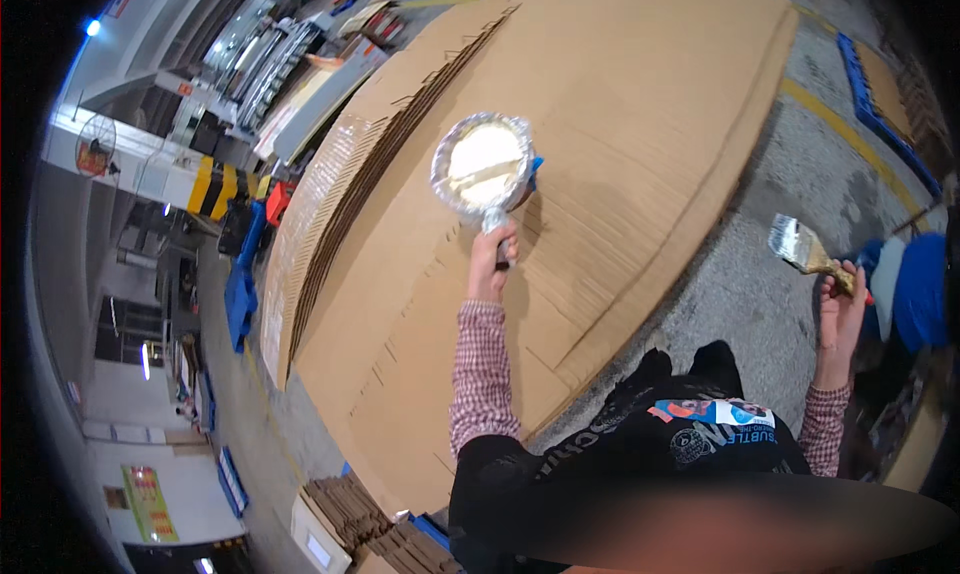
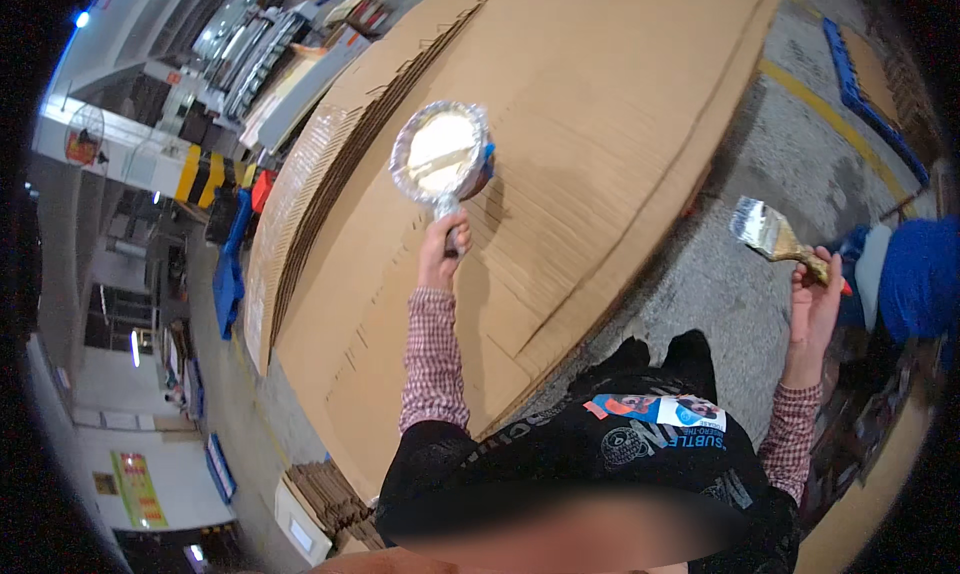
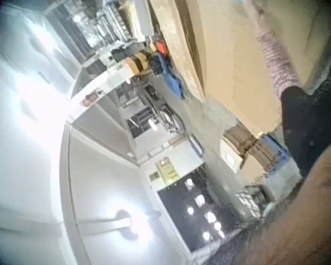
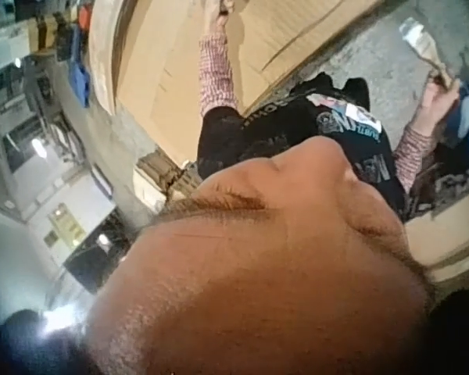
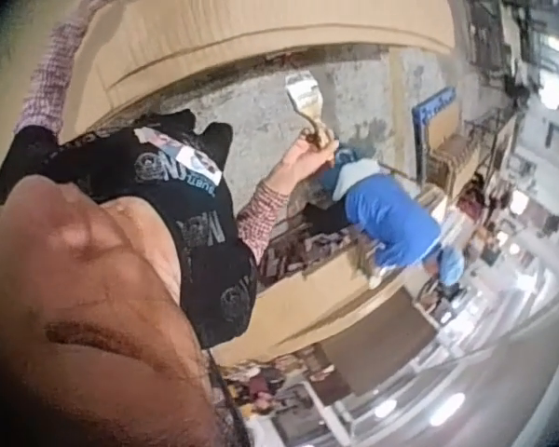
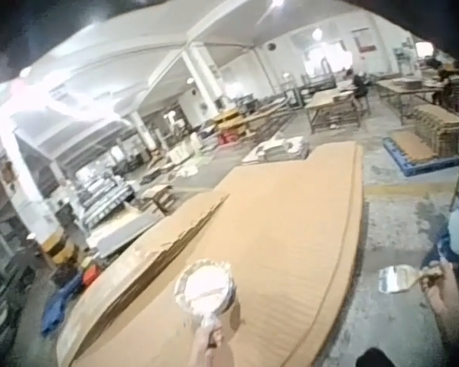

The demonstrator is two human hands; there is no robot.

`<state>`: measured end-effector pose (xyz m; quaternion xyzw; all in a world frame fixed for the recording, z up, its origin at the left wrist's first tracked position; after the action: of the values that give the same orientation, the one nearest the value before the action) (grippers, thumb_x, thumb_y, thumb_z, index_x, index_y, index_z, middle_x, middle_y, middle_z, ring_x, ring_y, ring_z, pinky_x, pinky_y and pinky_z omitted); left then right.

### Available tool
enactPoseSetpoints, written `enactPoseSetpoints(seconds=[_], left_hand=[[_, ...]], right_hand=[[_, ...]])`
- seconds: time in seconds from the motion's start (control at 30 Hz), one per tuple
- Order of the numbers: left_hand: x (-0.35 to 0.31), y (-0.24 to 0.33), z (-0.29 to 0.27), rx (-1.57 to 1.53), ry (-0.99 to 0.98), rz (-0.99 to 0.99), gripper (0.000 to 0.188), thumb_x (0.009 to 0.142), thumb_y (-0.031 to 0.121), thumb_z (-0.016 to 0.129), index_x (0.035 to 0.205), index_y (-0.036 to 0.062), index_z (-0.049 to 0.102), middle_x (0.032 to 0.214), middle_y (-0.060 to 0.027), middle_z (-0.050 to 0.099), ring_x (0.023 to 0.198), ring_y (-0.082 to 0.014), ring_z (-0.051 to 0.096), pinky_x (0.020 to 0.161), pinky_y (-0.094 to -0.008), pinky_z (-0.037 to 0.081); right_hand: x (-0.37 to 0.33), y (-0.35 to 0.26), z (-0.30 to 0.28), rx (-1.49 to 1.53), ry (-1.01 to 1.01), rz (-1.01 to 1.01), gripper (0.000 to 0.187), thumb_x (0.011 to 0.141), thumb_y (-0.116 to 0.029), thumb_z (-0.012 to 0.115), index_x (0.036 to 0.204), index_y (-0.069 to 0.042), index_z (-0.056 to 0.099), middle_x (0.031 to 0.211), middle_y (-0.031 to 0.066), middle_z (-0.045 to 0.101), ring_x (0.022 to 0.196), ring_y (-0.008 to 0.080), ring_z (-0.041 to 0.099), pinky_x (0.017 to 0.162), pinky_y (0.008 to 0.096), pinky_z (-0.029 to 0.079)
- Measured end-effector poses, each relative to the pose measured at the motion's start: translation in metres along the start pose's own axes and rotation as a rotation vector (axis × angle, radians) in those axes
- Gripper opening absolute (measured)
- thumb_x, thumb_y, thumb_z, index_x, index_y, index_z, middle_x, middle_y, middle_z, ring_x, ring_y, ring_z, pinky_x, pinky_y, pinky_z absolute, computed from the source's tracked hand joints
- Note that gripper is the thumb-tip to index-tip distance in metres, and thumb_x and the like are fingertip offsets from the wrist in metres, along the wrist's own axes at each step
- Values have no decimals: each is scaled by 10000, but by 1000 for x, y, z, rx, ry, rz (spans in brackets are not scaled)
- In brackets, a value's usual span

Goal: The person is using a brush to apply glue or adhesive to a stack of corrugated cardboard sheets.

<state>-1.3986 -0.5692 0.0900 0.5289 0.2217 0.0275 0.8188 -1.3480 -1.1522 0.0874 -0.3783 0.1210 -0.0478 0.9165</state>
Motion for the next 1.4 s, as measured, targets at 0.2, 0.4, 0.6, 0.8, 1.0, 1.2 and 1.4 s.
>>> enactPoseSetpoints(seconds=[0.2,0.4,0.6,0.8,1.0,1.2,1.4], left_hand=[[48,-11,-24,29,6,-81,116,836,137,566,778,65,497,577,19,464,446,-68,434,404,-225,325],[54,-17,-23,-120,-45,-187,90,825,103,566,855,52,498,578,16,459,444,-71,416,404,-222,318],[32,-29,-49,-87,-33,-253,120,791,87,567,869,34,492,604,12,471,449,-62,404,415,-210,314],[26,-39,-61,19,-91,-390,109,791,99,600,825,36,518,561,-2,482,420,-68,421,370,-220,318],[6,-28,-83,416,183,-305,285,735,203,710,876,-25,615,737,-108,644,490,-167,544,415,-276,421],[-97,-17,-10,1163,786,451,551,756,218,684,1224,16,475,1192,-209,504,1144,-341,451,950,-415,364],[-222,-94,67,1327,672,379,610,808,270,642,1307,31,383,1380,-210,306,1293,-370,272,1055,-460,234]], right_hand=[[35,-12,-4,-117,-94,-85,312,929,-275,508,1056,3,571,1025,130,599,747,154,561,684,247,474],[63,-28,17,-110,-140,-37,320,934,-272,499,1083,6,551,1048,127,593,763,148,560,700,243,474],[53,-41,39,-205,-231,-42,326,947,-277,472,1104,1,541,1054,114,593,764,133,563,692,229,470],[46,-18,128,-272,-367,26,309,942,-255,485,1089,12,535,1033,111,592,826,145,572,700,239,468],[26,90,263,-413,-638,-47,256,926,-223,511,1032,5,561,978,103,606,855,153,583,707,271,475],[27,223,388,-694,-947,-132,255,900,-251,555,912,-3,612,808,22,603,713,104,569,633,237,450],[21,317,467,-902,-1106,-421,350,835,-349,606,815,0,615,625,112,572,594,171,563,561,324,433]])
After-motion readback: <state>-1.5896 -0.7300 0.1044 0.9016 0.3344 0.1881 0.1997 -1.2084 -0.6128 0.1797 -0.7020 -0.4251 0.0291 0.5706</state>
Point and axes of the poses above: each hand's wrist, its own x-axis towards the middle knuckle, its own z-axis out of the palm, y = z × x, the point moved 5 cm from there along x, towards the middle knuckle
